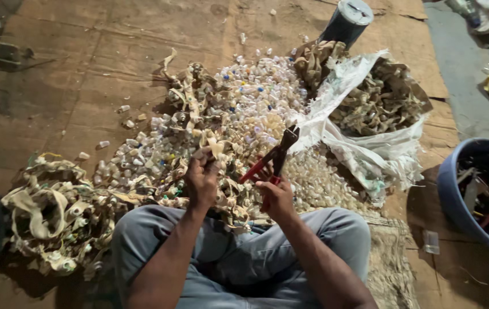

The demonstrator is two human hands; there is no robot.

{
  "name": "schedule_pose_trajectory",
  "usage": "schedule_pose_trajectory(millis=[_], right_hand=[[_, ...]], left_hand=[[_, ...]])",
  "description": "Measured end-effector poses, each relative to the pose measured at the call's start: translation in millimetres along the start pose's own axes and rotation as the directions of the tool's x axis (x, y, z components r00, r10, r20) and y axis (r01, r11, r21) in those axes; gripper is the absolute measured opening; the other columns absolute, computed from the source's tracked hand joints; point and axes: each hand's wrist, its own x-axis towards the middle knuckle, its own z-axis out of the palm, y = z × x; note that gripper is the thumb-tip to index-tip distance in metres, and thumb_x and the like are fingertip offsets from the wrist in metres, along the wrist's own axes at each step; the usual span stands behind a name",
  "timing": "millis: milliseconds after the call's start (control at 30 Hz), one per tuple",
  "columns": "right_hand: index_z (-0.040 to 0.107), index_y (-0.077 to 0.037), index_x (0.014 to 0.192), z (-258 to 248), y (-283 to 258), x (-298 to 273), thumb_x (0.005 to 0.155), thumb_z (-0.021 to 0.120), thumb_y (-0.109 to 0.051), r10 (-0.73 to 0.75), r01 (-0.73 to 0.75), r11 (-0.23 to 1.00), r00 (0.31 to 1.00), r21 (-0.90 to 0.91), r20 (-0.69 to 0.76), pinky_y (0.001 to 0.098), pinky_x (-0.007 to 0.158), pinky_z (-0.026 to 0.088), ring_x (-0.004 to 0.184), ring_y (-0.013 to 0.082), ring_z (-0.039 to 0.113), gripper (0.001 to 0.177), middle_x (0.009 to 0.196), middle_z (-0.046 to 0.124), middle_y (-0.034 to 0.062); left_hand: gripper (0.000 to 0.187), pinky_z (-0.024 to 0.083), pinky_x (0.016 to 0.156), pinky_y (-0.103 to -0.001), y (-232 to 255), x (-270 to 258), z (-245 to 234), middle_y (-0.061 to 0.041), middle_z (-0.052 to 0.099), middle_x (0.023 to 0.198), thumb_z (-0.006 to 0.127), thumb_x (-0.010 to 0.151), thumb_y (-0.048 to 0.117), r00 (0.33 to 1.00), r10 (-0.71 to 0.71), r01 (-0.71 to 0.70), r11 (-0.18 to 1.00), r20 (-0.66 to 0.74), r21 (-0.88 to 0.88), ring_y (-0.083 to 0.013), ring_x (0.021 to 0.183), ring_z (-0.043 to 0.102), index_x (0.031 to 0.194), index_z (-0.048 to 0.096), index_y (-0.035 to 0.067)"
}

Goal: The person sits on the floor and uses red-handled pliers to cut plastic bottle caps off a tangled strip of material. The cut caps fall onto a large pile on the floor, and the person continues processing the strip.

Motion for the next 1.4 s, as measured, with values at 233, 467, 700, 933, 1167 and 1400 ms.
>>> schedule_pose_trajectory(millis=[233, 467, 700, 933, 1167, 1400], right_hand=[[0.062, 0.01, 0.118, 4.9, 13.1, 12.2, 0.09, 0.065, -0.004, 0.297, -0.332, 0.734, 0.941, 0.593, 0.161, 0.0543, 0.1, 0.055, 0.101, 0.0301, 0.07, 0.032, 0.11, 0.069, 0.0202], [0.056, 0.007, 0.124, -3.6, 15.1, 18.8, 0.081, 0.06, 0.004, 0.496, -0.49, 0.808, 0.865, 0.326, 0.073, 0.0418, 0.097, 0.062, 0.104, 0.026, 0.076, 0.043, 0.111, 0.072, 0.0169], [0.061, -0.003, 0.125, -6.3, -20.2, 32.1, 0.082, 0.068, -0.001, 0.608, -0.578, 0.729, 0.793, -0.365, -0.04, 0.0418, 0.077, 0.062, 0.089, 0.0272, 0.072, 0.043, 0.1, 0.068, 0.0159], [0.067, -0.002, 0.126, 7.5, 3.6, 34.8, 0.095, 0.073, -0.025, 0.049, -0.093, 0.741, 0.995, -0.666, -0.084, 0.0311, 0.078, 0.059, 0.093, 0.0192, 0.069, 0.039, 0.109, 0.068, 0.0134], [0.073, 0.002, 0.115, 11.2, 13.4, 23.9, 0.102, 0.064, -0.021, 0.254, -0.228, 0.917, 0.966, -0.327, 0.039, 0.0275, 0.065, 0.054, 0.074, 0.0131, 0.066, 0.028, 0.087, 0.074, 0.0105], [0.075, -0.003, 0.108, 11.2, 6.3, 21.9, 0.097, 0.067, -0.015, 0.153, -0.098, 0.843, 0.986, -0.528, 0.062, 0.0263, 0.063, 0.055, 0.072, 0.0091, 0.068, 0.018, 0.085, 0.077, 0.0047]], left_hand=[[0.038, 0.054, 0.103, -0.035, -5.9, -24.6, 5.4, -0.015, 0.071, 0.123, 0.069, 0.093, 0.004, 0.979, 0.034, -0.077, 0.976, 0.201, 0.206, -0.0247, 0.116, 0.069, 0.13, 0.06, -0.001], [0.038, 0.057, 0.097, -0.034, -0.4, -22.4, 2.9, -0.013, 0.071, 0.119, 0.069, 0.092, 0.004, 0.988, -0.072, 0.04, 0.974, 0.136, 0.225, -0.0228, 0.108, 0.07, 0.129, 0.06, 0.001], [0.036, 0.055, 0.099, -0.034, -7.6, -20.1, 2.1, -0.013, 0.07, 0.12, 0.069, 0.092, 0.001, 0.994, -0.028, -0.004, 0.958, 0.107, 0.287, -0.0222, 0.11, 0.069, 0.127, 0.061, 0.002], [0.039, 0.055, 0.099, -0.032, -17.0, -19.5, 3.9, -0.013, 0.071, 0.119, 0.069, 0.091, 0.0, 0.981, -0.15, 0.133, 0.981, 0.12, 0.137, -0.0218, 0.111, 0.069, 0.128, 0.059, 0.002], [0.047, 0.056, 0.095, -0.033, -3.8, -24.6, 9.8, -0.016, 0.07, 0.119, 0.074, 0.087, -0.001, 0.971, -0.022, -0.035, 0.972, 0.239, 0.232, -0.0226, 0.109, 0.069, 0.131, 0.058, 0.002], [0.056, 0.062, 0.075, -0.032, 14.3, -5.5, 9.8, -0.013, 0.068, 0.104, 0.074, 0.081, 0.001, 0.846, -0.472, 0.474, 0.879, 0.249, 0.056, -0.019, 0.088, 0.069, 0.131, 0.049, 0.004]])
